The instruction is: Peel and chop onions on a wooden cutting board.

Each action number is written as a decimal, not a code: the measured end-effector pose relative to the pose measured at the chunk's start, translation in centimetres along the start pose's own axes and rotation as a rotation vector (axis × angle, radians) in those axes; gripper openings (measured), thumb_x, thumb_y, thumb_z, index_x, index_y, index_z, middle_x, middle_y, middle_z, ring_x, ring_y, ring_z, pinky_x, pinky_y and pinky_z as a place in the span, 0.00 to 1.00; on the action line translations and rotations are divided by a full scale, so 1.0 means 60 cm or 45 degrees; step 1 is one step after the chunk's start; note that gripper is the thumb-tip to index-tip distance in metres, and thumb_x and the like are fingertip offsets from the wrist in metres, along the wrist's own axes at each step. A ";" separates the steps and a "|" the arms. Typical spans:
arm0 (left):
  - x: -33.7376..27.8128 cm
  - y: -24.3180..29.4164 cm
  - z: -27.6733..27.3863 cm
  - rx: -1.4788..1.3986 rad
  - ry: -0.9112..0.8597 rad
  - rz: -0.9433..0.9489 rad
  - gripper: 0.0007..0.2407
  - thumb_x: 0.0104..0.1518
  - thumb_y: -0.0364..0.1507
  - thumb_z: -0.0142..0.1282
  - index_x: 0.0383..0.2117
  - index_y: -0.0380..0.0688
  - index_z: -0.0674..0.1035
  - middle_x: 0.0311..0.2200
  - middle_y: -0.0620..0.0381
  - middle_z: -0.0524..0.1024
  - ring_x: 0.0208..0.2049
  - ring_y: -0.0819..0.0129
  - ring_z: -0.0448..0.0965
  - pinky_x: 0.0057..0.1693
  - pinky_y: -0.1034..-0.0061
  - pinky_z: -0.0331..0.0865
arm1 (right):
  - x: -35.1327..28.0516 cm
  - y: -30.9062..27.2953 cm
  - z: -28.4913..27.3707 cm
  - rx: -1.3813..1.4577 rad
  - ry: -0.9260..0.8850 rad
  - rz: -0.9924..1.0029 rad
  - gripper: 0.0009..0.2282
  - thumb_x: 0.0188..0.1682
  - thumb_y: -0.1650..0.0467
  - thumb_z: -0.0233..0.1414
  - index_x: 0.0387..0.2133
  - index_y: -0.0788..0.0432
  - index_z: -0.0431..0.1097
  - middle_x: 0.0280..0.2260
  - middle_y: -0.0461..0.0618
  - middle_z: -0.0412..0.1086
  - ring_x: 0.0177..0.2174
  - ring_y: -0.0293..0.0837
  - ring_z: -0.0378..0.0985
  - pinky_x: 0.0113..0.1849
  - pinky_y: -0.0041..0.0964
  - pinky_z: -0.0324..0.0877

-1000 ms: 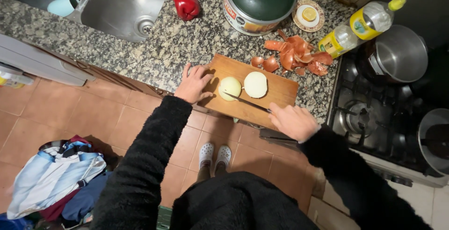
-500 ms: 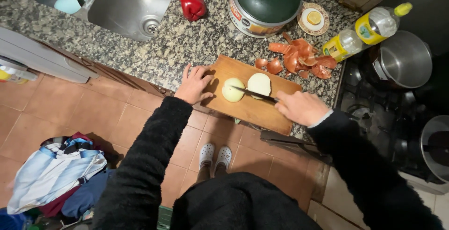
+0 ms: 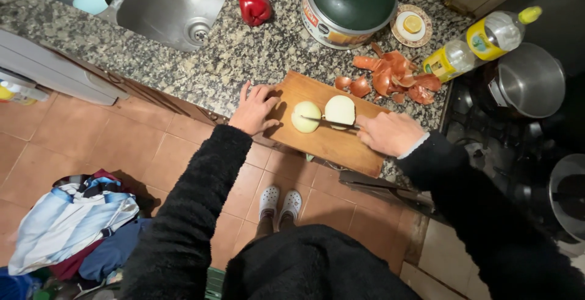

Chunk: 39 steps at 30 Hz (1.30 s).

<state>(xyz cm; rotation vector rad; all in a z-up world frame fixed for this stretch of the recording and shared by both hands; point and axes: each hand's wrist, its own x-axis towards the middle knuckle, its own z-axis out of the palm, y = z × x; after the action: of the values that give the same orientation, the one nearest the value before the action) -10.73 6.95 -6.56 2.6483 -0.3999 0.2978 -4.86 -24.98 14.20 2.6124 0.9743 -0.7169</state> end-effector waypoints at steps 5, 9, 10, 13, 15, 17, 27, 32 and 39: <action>0.000 0.001 -0.006 0.000 -0.026 -0.010 0.27 0.41 0.39 0.72 0.50 0.46 0.78 0.58 0.52 0.67 0.64 0.54 0.62 0.70 0.40 0.44 | 0.019 0.042 0.014 -0.006 0.171 0.147 0.11 0.55 0.61 0.45 0.42 0.54 0.66 0.27 0.60 0.76 0.30 0.62 0.81 0.34 0.59 0.74; 0.008 0.013 -0.004 -0.012 -0.015 0.010 0.35 0.39 0.45 0.73 0.57 0.47 0.74 0.59 0.51 0.67 0.63 0.53 0.61 0.69 0.37 0.43 | -0.007 0.032 0.015 0.106 0.211 0.225 0.12 0.58 0.60 0.43 0.41 0.56 0.63 0.21 0.59 0.74 0.24 0.60 0.79 0.28 0.56 0.73; 0.016 0.026 -0.004 -0.011 -0.017 0.008 0.35 0.39 0.45 0.73 0.57 0.47 0.74 0.59 0.51 0.67 0.63 0.53 0.61 0.69 0.37 0.43 | -0.013 0.033 0.035 0.107 0.210 0.223 0.12 0.58 0.60 0.43 0.41 0.56 0.63 0.21 0.59 0.74 0.24 0.60 0.79 0.28 0.56 0.73; 0.048 0.061 0.002 -0.041 -0.100 0.001 0.48 0.31 0.51 0.75 0.61 0.40 0.67 0.58 0.45 0.65 0.64 0.47 0.57 0.67 0.34 0.39 | -0.037 0.040 0.104 0.182 0.053 0.224 0.13 0.60 0.58 0.40 0.39 0.55 0.62 0.18 0.56 0.73 0.17 0.56 0.78 0.23 0.51 0.73; 0.065 0.081 0.016 0.004 -0.271 0.041 0.52 0.26 0.51 0.77 0.62 0.39 0.63 0.58 0.44 0.64 0.64 0.46 0.56 0.67 0.32 0.33 | -0.061 0.042 0.168 0.076 0.465 -0.005 0.11 0.55 0.60 0.46 0.37 0.55 0.63 0.16 0.54 0.72 0.16 0.57 0.76 0.20 0.54 0.68; 0.077 0.080 0.057 0.027 -0.257 0.094 0.50 0.26 0.49 0.77 0.61 0.41 0.66 0.57 0.46 0.67 0.65 0.48 0.57 0.68 0.32 0.33 | -0.064 0.033 0.208 0.044 0.613 -0.074 0.11 0.54 0.61 0.47 0.37 0.56 0.64 0.16 0.55 0.71 0.15 0.56 0.75 0.19 0.53 0.68; 0.122 0.038 0.080 0.232 -0.410 0.387 0.39 0.28 0.37 0.77 0.57 0.54 0.74 0.56 0.64 0.73 0.65 0.66 0.63 0.71 0.31 0.30 | 0.013 -0.037 0.286 0.211 0.565 0.042 0.10 0.56 0.61 0.47 0.36 0.55 0.62 0.22 0.58 0.75 0.22 0.62 0.78 0.23 0.59 0.71; 0.107 0.026 0.080 0.139 -0.416 0.378 0.42 0.30 0.35 0.77 0.62 0.58 0.70 0.62 0.68 0.69 0.65 0.65 0.62 0.70 0.32 0.31 | 0.040 -0.068 0.281 0.399 0.514 0.030 0.10 0.58 0.62 0.45 0.38 0.56 0.60 0.24 0.60 0.74 0.25 0.65 0.78 0.25 0.62 0.70; 0.098 0.020 0.096 0.046 -0.388 0.263 0.44 0.31 0.35 0.77 0.64 0.64 0.68 0.64 0.67 0.67 0.66 0.63 0.61 0.71 0.34 0.32 | 0.065 -0.085 0.288 0.413 0.542 0.052 0.09 0.58 0.62 0.44 0.38 0.56 0.60 0.26 0.62 0.74 0.26 0.67 0.77 0.27 0.63 0.70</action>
<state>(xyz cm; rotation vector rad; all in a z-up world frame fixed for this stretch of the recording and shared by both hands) -4.80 1.94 -9.55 2.6955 -0.7748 -0.0398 -11.87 -26.03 -2.79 3.1450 0.9740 -0.3316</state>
